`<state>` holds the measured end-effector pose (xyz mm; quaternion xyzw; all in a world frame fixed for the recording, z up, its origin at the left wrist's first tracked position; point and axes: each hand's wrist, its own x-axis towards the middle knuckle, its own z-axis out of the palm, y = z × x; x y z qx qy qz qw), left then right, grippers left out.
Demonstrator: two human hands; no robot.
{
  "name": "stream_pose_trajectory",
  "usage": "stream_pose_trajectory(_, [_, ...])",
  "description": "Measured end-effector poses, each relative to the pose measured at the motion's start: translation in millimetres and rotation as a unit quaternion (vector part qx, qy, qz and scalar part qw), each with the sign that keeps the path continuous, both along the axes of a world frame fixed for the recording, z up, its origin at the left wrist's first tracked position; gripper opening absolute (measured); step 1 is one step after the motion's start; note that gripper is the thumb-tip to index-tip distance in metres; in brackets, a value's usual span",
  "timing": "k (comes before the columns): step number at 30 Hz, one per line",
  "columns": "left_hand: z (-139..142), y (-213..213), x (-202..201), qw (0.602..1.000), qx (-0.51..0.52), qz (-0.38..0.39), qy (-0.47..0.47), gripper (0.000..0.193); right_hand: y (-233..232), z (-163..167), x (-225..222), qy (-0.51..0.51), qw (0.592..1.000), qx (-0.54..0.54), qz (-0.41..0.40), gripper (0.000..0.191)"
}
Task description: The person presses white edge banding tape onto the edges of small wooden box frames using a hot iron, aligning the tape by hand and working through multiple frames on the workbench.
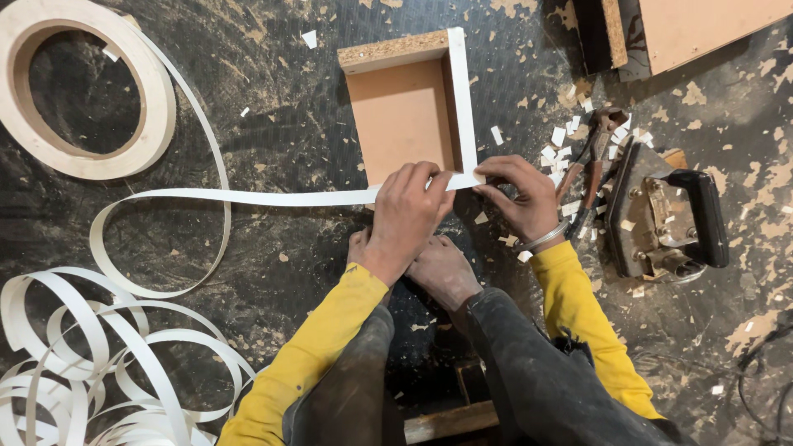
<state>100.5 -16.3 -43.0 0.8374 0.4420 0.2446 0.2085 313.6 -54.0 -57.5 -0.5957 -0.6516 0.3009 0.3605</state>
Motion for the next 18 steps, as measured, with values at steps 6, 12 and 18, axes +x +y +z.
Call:
stream_pose_trajectory(6, [1, -2, -6, 1.0, -0.025, 0.004, -0.013, 0.03, -1, -4, 7, 0.045, 0.998, -0.038, 0.003, 0.028])
stream_pose_trajectory(12, [4, 0, -2, 0.998, -0.066, 0.009, -0.007, 0.026, 2, -7, 7, 0.015, 0.999, -0.033, 0.019, 0.029])
stream_pose_trajectory(18, [4, 2, -1, 0.998, -0.058, -0.004, 0.007, 0.026, -22, 34, 40, -0.156, 0.985, 0.028, -0.068, 0.059])
